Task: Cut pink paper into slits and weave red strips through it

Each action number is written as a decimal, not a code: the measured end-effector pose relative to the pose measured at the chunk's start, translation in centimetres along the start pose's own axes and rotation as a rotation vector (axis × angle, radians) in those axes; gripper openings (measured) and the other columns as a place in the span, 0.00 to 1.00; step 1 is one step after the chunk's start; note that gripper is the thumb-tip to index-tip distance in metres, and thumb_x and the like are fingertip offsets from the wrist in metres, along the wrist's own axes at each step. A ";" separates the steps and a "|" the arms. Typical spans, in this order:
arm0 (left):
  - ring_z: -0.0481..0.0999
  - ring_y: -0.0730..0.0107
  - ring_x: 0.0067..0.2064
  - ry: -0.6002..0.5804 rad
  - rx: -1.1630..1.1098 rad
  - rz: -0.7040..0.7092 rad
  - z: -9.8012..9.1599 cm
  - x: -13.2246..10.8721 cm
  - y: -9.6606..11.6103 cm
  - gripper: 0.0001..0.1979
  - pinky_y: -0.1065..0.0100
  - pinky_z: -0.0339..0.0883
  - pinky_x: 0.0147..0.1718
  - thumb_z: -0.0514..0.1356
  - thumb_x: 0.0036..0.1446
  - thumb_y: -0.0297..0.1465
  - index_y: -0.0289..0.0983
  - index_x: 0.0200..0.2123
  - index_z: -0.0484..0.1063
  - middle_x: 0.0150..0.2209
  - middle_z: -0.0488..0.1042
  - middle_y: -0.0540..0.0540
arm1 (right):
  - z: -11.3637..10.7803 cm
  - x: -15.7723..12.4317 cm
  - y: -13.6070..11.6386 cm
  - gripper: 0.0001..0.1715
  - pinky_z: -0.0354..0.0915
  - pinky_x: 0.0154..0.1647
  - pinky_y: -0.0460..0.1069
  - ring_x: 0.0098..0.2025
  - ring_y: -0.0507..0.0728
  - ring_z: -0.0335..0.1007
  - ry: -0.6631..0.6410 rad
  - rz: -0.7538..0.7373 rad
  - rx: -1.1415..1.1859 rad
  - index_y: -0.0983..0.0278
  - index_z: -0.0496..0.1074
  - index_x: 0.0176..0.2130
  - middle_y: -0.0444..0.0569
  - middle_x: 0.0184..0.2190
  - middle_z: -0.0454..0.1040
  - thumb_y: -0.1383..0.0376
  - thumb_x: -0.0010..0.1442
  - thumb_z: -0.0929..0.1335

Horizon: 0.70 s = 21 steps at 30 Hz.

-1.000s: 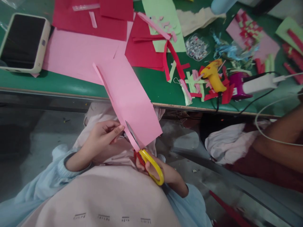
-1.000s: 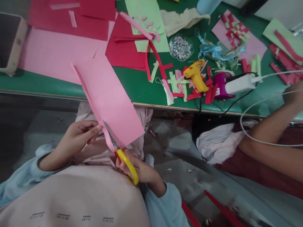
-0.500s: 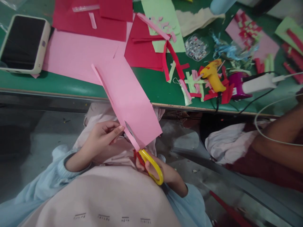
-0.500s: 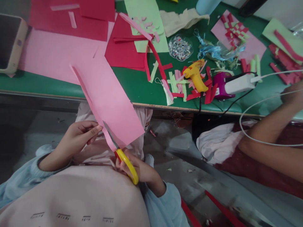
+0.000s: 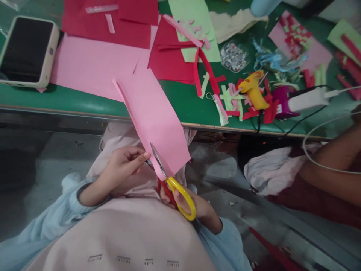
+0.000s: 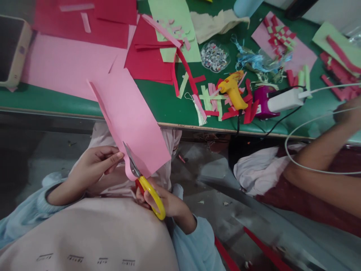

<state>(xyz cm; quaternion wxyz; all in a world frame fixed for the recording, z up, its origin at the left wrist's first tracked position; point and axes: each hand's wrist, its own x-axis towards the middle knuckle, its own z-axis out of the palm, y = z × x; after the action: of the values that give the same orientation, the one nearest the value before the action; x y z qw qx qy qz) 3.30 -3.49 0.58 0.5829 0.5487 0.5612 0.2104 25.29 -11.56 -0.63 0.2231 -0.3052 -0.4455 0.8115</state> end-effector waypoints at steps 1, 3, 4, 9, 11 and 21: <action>0.60 0.77 0.17 0.001 0.000 0.001 0.0 0.0 0.0 0.18 0.74 0.53 0.17 0.61 0.58 0.45 0.35 0.28 0.75 0.15 0.63 0.54 | 0.0 0.0 0.0 0.35 0.50 0.26 0.47 0.26 0.48 0.46 0.000 0.002 0.005 0.61 0.55 0.34 0.40 0.28 0.54 0.33 0.63 0.55; 0.60 0.77 0.17 0.004 -0.004 0.002 0.0 0.0 -0.1 0.18 0.74 0.53 0.18 0.60 0.58 0.44 0.35 0.28 0.75 0.15 0.63 0.54 | 0.0 0.0 0.0 0.35 0.50 0.25 0.47 0.26 0.48 0.46 0.010 0.006 0.028 0.61 0.56 0.36 0.40 0.28 0.54 0.33 0.63 0.56; 0.60 0.77 0.17 0.003 -0.008 0.001 0.0 0.0 -0.2 0.18 0.74 0.53 0.18 0.60 0.59 0.44 0.35 0.28 0.75 0.15 0.63 0.54 | 0.0 0.0 0.0 0.35 0.50 0.25 0.47 0.26 0.48 0.46 0.008 0.009 0.038 0.61 0.56 0.36 0.40 0.28 0.54 0.33 0.63 0.56; 0.60 0.77 0.18 -0.006 -0.024 -0.008 -0.1 0.0 -0.5 0.18 0.74 0.53 0.18 0.61 0.59 0.45 0.35 0.29 0.75 0.15 0.64 0.54 | 0.0 -0.1 0.1 0.34 0.49 0.26 0.48 0.26 0.49 0.47 -0.003 0.020 0.038 0.62 0.57 0.34 0.42 0.28 0.54 0.34 0.63 0.56; 0.61 0.77 0.18 -0.009 -0.021 -0.012 -0.1 -0.1 -0.6 0.18 0.74 0.53 0.18 0.60 0.59 0.45 0.35 0.29 0.75 0.15 0.64 0.54 | 0.1 -0.2 0.4 0.35 0.49 0.27 0.48 0.26 0.49 0.46 0.036 0.016 0.052 0.62 0.57 0.34 0.42 0.28 0.55 0.34 0.63 0.57; 0.60 0.77 0.18 -0.010 -0.031 -0.001 -0.1 -0.1 -0.5 0.18 0.74 0.53 0.17 0.61 0.59 0.44 0.35 0.28 0.75 0.15 0.64 0.54 | -0.1 -0.4 1.0 0.35 0.51 0.29 0.48 0.27 0.49 0.48 0.048 0.049 0.017 0.63 0.57 0.35 0.41 0.28 0.55 0.34 0.63 0.57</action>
<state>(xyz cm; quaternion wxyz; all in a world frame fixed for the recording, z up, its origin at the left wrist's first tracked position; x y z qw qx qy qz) 3.03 -3.71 0.24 0.5940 0.5405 0.5553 0.2161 25.53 -12.28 -1.36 0.2165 -0.3337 -0.4256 0.8128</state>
